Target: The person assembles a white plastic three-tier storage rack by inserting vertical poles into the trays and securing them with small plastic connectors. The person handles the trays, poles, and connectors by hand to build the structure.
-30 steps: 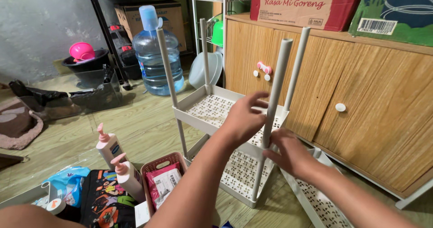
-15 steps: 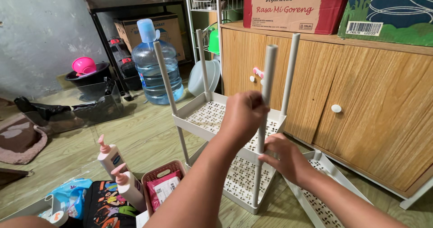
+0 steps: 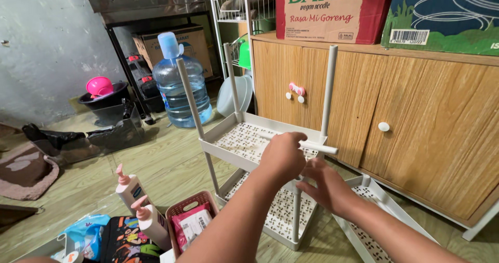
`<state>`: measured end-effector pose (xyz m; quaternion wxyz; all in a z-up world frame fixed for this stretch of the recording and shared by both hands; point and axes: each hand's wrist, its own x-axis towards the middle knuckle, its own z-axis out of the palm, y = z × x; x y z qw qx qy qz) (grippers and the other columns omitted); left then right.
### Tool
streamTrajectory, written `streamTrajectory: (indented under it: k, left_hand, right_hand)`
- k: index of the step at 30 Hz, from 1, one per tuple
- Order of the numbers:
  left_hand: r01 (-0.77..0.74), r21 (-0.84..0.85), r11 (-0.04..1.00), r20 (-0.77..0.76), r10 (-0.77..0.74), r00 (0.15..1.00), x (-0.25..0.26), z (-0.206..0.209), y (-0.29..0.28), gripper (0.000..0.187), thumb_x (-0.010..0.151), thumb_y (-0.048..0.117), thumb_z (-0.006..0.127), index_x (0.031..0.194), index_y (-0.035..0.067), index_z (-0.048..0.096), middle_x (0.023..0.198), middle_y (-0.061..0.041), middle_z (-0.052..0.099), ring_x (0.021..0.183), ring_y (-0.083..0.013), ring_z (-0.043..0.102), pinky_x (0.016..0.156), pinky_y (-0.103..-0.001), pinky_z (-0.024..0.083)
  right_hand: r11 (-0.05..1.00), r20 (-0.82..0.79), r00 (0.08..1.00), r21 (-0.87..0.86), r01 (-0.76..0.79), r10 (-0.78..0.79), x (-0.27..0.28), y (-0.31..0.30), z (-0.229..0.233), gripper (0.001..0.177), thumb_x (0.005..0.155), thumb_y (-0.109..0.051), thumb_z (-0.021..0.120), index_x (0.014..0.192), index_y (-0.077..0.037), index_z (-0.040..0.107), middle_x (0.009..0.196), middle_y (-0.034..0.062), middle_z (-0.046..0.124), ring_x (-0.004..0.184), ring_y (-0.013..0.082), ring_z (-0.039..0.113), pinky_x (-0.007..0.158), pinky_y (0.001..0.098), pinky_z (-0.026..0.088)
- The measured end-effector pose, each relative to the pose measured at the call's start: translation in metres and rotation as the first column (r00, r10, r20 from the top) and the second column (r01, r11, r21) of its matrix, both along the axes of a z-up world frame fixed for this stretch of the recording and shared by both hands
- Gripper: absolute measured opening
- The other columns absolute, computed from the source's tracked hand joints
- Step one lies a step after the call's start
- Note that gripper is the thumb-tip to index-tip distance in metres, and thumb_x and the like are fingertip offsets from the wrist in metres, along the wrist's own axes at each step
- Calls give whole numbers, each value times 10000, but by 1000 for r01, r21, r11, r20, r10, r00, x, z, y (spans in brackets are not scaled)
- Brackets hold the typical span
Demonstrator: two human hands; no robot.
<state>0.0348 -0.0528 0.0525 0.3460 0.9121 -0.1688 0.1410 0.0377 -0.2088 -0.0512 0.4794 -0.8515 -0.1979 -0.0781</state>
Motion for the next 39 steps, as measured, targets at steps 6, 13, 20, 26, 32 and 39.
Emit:
streamTrajectory:
  k: [6,13,20,26,32,39]
  left_hand:
    - [-85,100,991,-166,101,981,-8,-19,15,356,819,98,684,1165,143,755,1075,-167,749,1029,-331,715,937,-425,545]
    - [-32,142,989,-177,58,983,-22,-39,21,283,829,164,702,1100,144,779,1004,-190,746,984,-356,720,915,-437,550]
    - [-34,221,975,-222,85,971,-33,-40,15,217,896,291,647,1023,175,779,930,-139,759,985,-313,700,1061,-494,416]
    - [-41,347,937,-132,92,987,-35,-46,10,265,959,297,574,1022,119,761,985,-146,750,1052,-304,682,1175,-547,286]
    - [-95,382,919,-98,142,985,-28,-49,1,277,936,284,573,1074,115,743,1055,-159,732,1208,-326,600,1192,-570,236]
    - [-88,387,918,-74,126,989,-22,-51,-5,337,935,197,526,1233,121,664,1200,-125,696,1241,-319,577,1169,-624,237]
  right_hand:
    - [962,196,981,-267,62,-9,-6,6,19,219,818,-149,752,995,-47,674,1125,76,635,1073,219,690,930,367,560]
    - [778,371,900,-485,398,-229,4,10,61,244,812,-150,747,1049,-94,727,1113,66,636,1028,240,642,827,407,553]
    - [718,288,931,-597,358,-224,26,-4,63,198,859,-164,722,1050,-130,764,1024,65,726,939,281,691,837,431,565]
    - [878,-204,869,-278,390,-451,33,-26,73,251,958,-145,674,1199,-132,744,963,99,791,745,286,729,658,392,611]
    - [777,-448,831,371,509,-331,37,-127,110,194,966,-83,632,1107,27,709,904,184,725,764,242,719,753,360,620]
    - [714,-384,812,398,575,-440,21,-325,112,219,1051,-150,588,1149,41,633,979,157,706,864,216,679,872,449,599]
